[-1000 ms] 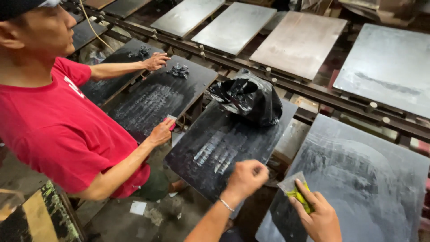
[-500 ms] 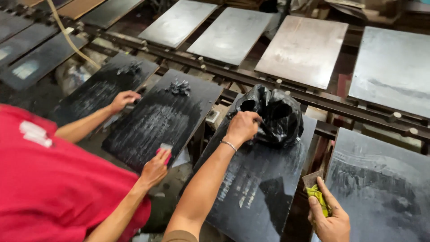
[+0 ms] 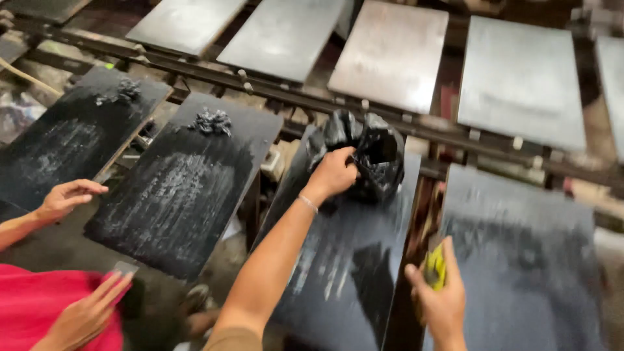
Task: Scraping residue from boards and collecting it in a bag.
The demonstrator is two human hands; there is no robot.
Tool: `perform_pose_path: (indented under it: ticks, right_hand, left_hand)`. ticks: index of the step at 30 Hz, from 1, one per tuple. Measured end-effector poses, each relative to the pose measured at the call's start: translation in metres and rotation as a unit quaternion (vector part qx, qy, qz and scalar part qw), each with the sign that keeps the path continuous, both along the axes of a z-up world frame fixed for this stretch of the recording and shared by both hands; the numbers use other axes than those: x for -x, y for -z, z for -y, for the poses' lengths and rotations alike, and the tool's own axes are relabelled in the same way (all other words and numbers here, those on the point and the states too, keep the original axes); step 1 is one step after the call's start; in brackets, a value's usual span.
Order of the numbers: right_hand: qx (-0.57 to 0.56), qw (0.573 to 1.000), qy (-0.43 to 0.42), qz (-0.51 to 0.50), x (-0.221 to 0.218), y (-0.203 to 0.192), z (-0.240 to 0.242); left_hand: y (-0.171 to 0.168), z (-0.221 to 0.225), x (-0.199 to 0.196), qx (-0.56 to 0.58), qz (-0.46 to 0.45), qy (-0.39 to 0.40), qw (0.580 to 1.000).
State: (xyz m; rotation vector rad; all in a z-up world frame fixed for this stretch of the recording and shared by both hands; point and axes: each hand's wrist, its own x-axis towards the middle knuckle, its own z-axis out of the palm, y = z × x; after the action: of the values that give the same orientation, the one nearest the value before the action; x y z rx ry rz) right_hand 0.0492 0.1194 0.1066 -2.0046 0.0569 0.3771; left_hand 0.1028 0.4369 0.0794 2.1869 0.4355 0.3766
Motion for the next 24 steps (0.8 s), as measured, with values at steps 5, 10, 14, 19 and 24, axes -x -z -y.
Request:
perform_pose_path:
  ticks: [5,10,14,19,24]
  right_hand:
    - [-0.067,0.985,0.082,-0.137,-0.034,0.017,-0.028]
    - [-0.163,0.986,-0.019,-0.024,-0.062,0.057,-0.024]
    - [-0.166,0.978,-0.095,0.077,-0.059,-0.005,-0.049]
    - [-0.083,0.868,-0.305,0.384,-0.065,-0.067,-0.12]
    - [0.105,0.937,-0.233,0.239,-0.093,-0.052,-0.182]
  left_hand:
    - [-0.076,0.003,0.013,0.067,-0.009,-0.051,0.996]
    - [-0.034,-0.026,0.02,-0.347,0.03,-0.12,0.929]
    - [-0.024,-0.044,0.04,-0.433,-0.122,-0.135,0.883]
    - [-0.022,-0.075,0.044,-0.342,-0.041,-0.104,0.933]
    - [-0.068,-0.125,0.025,-0.087,-0.049,-0.119,0.988]
